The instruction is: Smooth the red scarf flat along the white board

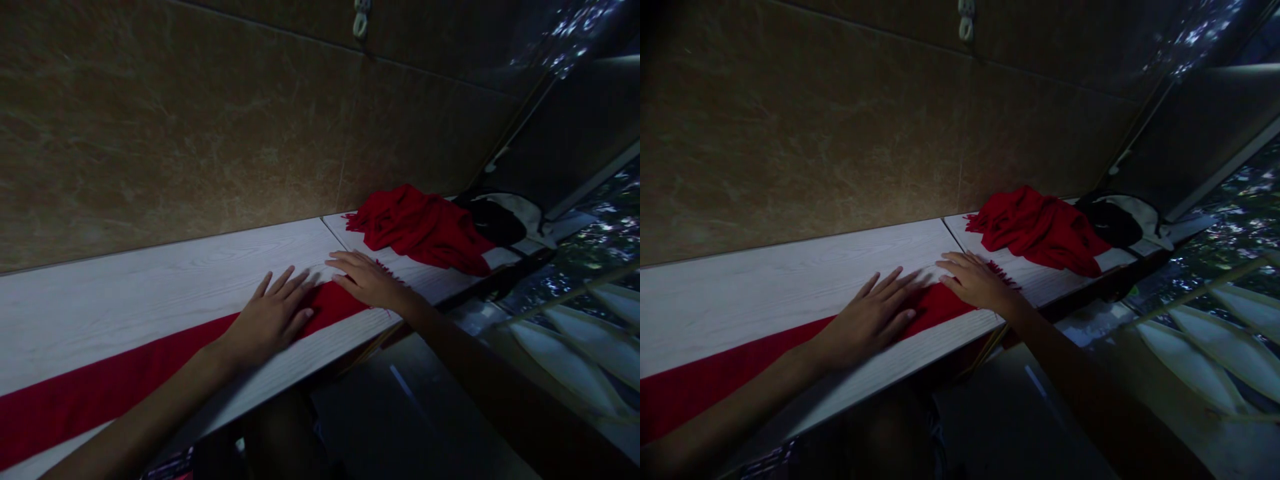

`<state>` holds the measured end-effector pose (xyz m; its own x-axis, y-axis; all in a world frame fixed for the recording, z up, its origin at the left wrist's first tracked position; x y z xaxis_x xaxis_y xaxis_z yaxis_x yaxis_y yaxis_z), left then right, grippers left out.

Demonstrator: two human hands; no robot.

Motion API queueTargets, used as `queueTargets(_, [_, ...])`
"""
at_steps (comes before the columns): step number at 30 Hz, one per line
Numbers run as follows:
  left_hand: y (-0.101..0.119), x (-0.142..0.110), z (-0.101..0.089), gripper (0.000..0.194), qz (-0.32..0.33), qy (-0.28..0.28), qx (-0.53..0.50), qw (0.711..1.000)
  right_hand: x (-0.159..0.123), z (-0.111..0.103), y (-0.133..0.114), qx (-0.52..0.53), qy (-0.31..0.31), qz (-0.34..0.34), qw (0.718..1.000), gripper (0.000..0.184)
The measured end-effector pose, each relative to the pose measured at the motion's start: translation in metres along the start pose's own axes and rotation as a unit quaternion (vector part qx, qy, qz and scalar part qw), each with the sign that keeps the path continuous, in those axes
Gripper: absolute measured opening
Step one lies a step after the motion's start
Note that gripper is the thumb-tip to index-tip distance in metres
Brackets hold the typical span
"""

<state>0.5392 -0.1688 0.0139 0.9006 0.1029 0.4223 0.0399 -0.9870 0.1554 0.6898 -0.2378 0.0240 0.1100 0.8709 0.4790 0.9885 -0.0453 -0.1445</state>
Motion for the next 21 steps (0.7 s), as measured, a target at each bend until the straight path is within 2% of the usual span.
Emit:
queueTargets(2, [0.006,-0.014,0.002,0.06,0.03,-0.014,-0.012,0.999,-0.014,0.01,-0.009,0.02,-0.035,-0.027,0.999,0.047])
queueTargets(5, [0.008,-0.025,0.011,0.067,0.039,-0.042,-0.019,0.998,-0.03,0.02,-0.011,0.013,-0.073,-0.032,0.997,0.053])
queueTargets(9, [0.007,-0.026,0.019,0.069,0.027,-0.074,-0.024,0.997,-0.041,0.025,-0.01,0.005,-0.099,-0.036,0.994,0.058])
queueTargets(15, [0.009,-0.021,0.017,0.069,0.018,-0.089,-0.012,0.996,-0.042,0.024,-0.009,0.002,-0.108,-0.026,0.994,0.06])
queueTargets(18, [0.014,-0.017,0.006,0.058,0.015,-0.047,0.008,0.999,-0.039,0.006,-0.015,0.019,-0.051,-0.015,0.998,0.055])
queueTargets(21, [0.021,-0.014,-0.007,0.035,0.02,0.012,0.007,1.0,-0.042,-0.028,-0.035,0.062,0.073,-0.008,0.995,0.038])
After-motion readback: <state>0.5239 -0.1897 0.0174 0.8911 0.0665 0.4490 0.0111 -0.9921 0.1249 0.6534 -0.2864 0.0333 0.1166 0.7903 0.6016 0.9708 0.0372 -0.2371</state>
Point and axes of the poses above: each hand's wrist, its own x-axis towards the middle knuckle, its own z-axis out of the palm, y = z × x, the point moved 9 cm from there along x, towards the middle knuckle, and after that the axes turned 12 degrees about y, right-handed, at the moved point
